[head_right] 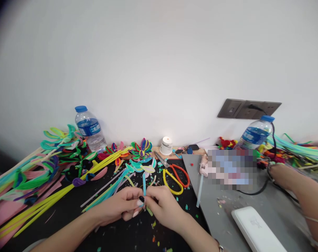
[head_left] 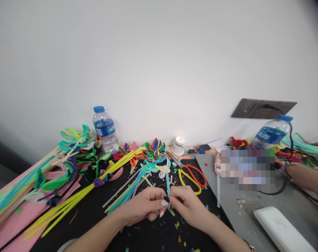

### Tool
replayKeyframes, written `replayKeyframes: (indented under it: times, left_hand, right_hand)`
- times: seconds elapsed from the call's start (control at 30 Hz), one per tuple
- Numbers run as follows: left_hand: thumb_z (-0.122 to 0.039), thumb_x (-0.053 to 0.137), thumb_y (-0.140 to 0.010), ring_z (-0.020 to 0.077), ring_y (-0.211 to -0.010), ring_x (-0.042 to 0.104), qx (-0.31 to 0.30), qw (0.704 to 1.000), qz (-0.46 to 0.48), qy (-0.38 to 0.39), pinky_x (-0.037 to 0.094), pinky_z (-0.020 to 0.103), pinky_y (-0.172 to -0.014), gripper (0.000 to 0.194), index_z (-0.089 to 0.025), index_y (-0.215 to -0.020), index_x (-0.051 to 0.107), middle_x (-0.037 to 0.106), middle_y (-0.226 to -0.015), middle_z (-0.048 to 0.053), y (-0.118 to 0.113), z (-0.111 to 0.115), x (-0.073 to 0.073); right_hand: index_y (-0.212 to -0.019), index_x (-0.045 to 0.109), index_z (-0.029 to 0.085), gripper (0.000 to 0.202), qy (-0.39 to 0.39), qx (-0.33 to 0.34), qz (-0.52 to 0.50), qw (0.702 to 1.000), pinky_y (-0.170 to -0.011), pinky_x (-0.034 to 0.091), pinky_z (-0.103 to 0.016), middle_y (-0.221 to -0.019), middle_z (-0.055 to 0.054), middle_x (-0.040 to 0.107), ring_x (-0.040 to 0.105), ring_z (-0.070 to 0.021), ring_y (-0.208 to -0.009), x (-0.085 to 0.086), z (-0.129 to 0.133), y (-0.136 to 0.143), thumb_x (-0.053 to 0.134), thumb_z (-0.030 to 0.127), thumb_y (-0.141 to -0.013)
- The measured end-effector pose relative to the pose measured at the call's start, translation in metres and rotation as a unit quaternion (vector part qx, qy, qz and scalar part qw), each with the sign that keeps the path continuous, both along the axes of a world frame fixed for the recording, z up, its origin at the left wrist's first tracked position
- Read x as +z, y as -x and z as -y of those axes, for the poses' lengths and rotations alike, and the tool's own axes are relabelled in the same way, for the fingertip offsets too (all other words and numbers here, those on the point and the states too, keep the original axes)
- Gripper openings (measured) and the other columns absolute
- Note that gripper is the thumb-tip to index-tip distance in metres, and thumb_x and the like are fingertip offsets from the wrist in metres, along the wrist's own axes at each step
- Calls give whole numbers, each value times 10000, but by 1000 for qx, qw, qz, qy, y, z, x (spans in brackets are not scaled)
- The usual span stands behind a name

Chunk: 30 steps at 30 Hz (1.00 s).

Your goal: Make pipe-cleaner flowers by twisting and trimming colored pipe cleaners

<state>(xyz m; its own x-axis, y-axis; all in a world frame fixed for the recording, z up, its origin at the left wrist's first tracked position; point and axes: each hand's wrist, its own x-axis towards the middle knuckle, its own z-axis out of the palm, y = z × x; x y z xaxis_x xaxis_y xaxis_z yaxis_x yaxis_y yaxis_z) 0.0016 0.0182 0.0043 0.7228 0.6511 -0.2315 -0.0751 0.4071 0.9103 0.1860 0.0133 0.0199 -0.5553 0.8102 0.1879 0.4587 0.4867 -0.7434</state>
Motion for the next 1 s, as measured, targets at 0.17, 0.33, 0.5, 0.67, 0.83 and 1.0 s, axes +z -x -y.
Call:
replayKeyframes:
  times: [0.17,0.33,0.5,0.67,0.83,1.0]
  left_hand:
    - [-412,625,-770,26,-396,304,16,998,-37,-47,160,206,-407,314,-146,-679,486,525,-581,-49,-2,2,1]
    - [-354,564,-798,67,-452,344,71,979,-123,-146,237,209,-460,263,-157,-640,491,511,-553,-49,-8,4,4]
    - [-226,491,-835,118,-589,464,117,921,-218,-301,331,228,-599,256,-162,-588,509,503,-573,-35,-10,10,8]
    - [-183,420,-876,152,-680,523,107,852,-264,-439,354,240,-648,214,-175,-719,566,575,-697,14,-8,16,3]
    - [-187,410,-886,157,-694,521,112,848,-257,-450,359,241,-657,215,-183,-758,582,577,-717,20,-5,14,1]
    - [-303,498,-859,104,-541,443,181,924,-181,-284,331,216,-552,283,-162,-614,521,491,-565,-34,-4,3,7]
  right_hand:
    - [-562,412,167,312,63,-15,-18,998,-534,282,-203,-536,49,398,378,-85,-525,2,0,1,445,208,-870]
    - [-540,360,177,332,108,-49,-63,991,-502,264,-205,-518,55,364,331,-81,-502,0,-2,3,469,246,-845]
    - [-517,385,182,339,225,-71,-129,963,-424,217,-200,-454,65,370,297,-62,-417,-4,-2,6,520,325,-792]
    - [-493,409,181,334,370,-110,-226,894,-353,159,-186,-380,91,339,218,-34,-332,-6,0,11,573,348,-731]
    - [-511,435,166,340,427,-98,-253,863,-332,188,-171,-402,79,390,259,-26,-314,-5,-1,7,606,361,-730]
    - [-702,495,168,329,326,-77,-261,905,-327,225,-172,-543,39,504,350,-47,-341,-6,-12,-2,502,471,-829]
